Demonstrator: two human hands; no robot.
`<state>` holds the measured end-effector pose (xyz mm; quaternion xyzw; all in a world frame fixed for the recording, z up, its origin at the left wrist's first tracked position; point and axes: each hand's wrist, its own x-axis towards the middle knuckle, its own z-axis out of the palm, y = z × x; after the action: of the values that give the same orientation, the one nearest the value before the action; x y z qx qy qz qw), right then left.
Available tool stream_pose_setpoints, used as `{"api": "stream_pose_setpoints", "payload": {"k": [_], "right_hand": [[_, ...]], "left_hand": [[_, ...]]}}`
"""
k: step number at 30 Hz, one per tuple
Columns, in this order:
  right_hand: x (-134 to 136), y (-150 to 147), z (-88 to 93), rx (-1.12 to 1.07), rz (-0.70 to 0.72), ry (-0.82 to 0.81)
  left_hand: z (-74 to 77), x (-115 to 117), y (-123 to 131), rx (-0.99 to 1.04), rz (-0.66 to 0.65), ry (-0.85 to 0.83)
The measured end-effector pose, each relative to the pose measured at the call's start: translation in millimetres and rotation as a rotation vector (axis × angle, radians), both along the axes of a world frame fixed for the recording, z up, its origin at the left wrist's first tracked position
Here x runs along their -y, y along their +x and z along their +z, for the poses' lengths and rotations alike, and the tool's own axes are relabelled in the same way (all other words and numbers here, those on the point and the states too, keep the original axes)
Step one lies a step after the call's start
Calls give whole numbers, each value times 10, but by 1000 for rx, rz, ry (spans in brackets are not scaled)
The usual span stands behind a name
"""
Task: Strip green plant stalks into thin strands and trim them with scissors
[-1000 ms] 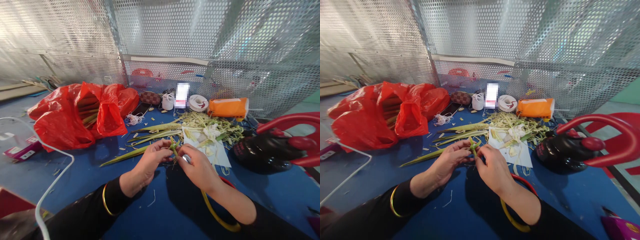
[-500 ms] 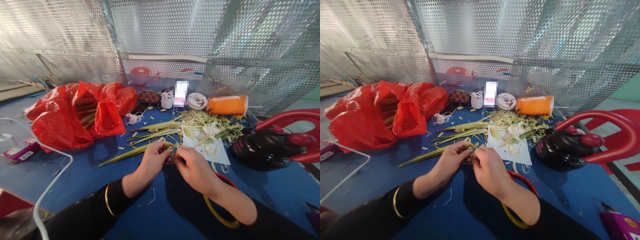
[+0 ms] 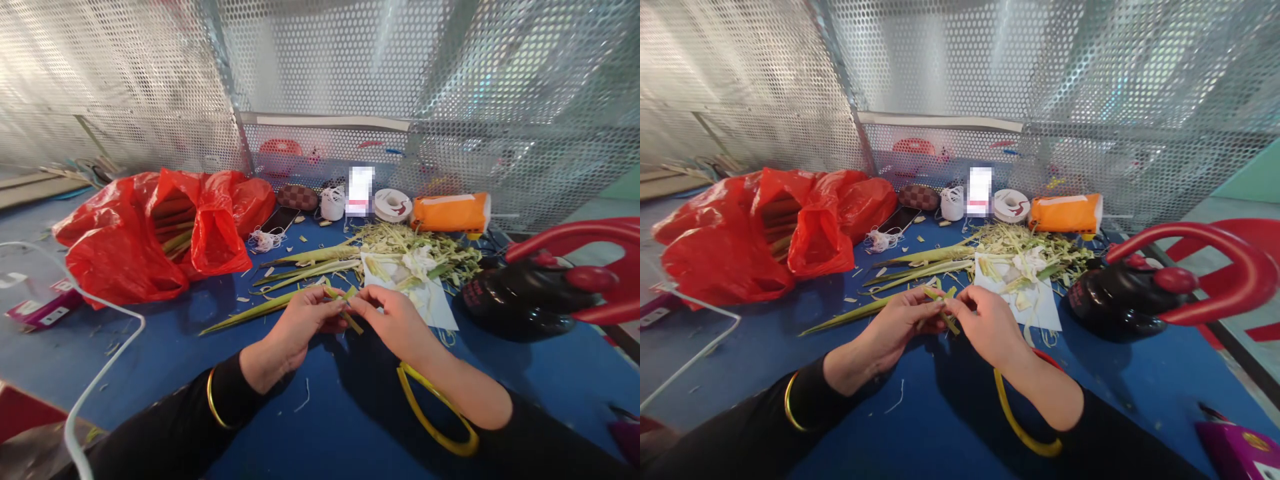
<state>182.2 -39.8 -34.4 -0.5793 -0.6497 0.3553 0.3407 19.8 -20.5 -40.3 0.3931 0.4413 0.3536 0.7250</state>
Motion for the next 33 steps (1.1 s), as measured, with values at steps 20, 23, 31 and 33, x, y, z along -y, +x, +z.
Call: {"api": "stream_pose_setpoints", "payload": {"k": [20, 23, 31, 33], "right_hand": [[85, -53, -25, 83, -102, 326], [79, -52, -15, 105, -92, 343], [127, -76, -22, 119, -38, 387], [139, -83, -31, 122, -41, 402]], "left_hand": [[94, 68, 57, -51, -75, -14], [98, 73, 62, -18, -66, -35], [83, 81, 84, -76, -63, -22], [76, 85, 83, -68, -70, -22]]}}
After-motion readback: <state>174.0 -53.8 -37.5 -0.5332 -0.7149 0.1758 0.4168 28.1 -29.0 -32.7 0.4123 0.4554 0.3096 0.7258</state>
